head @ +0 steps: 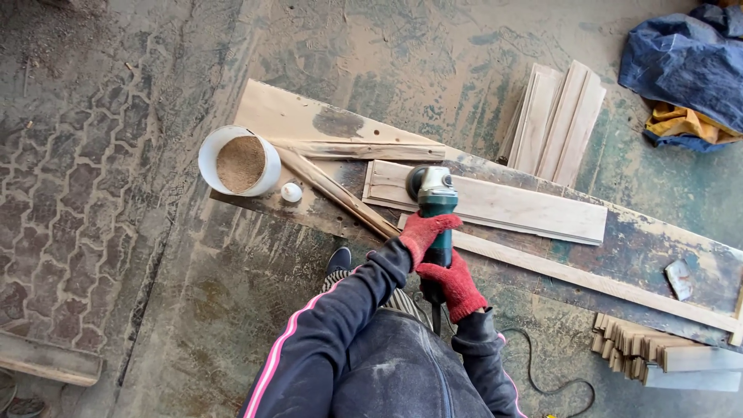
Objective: Sanding a wooden plank using an electric angle grinder and a manual sanding block.
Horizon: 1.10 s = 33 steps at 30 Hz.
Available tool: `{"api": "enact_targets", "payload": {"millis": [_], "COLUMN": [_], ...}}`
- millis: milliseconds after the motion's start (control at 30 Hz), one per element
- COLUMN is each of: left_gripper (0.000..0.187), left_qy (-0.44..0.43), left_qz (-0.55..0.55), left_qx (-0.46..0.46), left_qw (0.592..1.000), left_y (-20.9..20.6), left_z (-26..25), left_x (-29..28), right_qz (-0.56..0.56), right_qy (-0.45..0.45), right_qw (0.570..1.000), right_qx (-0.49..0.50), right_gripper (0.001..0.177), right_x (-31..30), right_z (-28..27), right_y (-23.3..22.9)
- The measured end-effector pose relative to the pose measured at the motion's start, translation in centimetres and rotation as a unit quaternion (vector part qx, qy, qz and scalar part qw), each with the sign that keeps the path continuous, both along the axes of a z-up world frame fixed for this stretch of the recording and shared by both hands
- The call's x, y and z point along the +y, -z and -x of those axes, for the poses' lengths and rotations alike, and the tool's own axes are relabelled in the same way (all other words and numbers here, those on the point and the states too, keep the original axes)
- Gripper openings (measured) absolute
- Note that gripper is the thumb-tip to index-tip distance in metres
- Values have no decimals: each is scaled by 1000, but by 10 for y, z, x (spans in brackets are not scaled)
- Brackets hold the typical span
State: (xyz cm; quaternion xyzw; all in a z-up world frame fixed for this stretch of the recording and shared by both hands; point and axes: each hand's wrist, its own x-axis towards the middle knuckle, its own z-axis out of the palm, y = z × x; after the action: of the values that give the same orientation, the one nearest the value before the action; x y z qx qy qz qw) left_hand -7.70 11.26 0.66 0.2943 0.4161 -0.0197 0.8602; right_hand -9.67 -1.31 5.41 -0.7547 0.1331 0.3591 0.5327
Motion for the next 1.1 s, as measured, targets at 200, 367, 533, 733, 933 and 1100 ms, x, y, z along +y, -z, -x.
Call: {"api": "enact_targets", "payload": {"millis": [200, 367, 533, 733, 933, 1100], "left_gripper": [60, 63, 56, 58, 60, 69], "left_qy": [-80, -129, -102, -68, -99, -94], "left_qz": [34, 25, 52, 51, 33, -27], "left_qx": [31, 65, 33, -4, 35, 88], "left_qw": [996, 989, 993, 996, 994, 991], "left_y": [12, 4, 5, 13, -1, 20], "left_z": [36, 55, 33, 17, 42, 39], "left_x": [23, 36, 15, -5, 15, 19], "right_qz": [28, 57, 56, 45, 67, 73], "right_qy": [-94, -177, -137, -76, -143, -188], "right_qw": [995, 982, 989, 996, 987, 979], "right_qx": [-14, -23, -28, -14, -19, -33], "right_gripper": [57, 63, 59, 56, 61, 65], "right_x": [41, 63, 40, 6, 35, 47], "right_z": [18, 25, 22, 13, 21, 15], "right_y": [-40, -67, -50, -31, -53, -46]}}
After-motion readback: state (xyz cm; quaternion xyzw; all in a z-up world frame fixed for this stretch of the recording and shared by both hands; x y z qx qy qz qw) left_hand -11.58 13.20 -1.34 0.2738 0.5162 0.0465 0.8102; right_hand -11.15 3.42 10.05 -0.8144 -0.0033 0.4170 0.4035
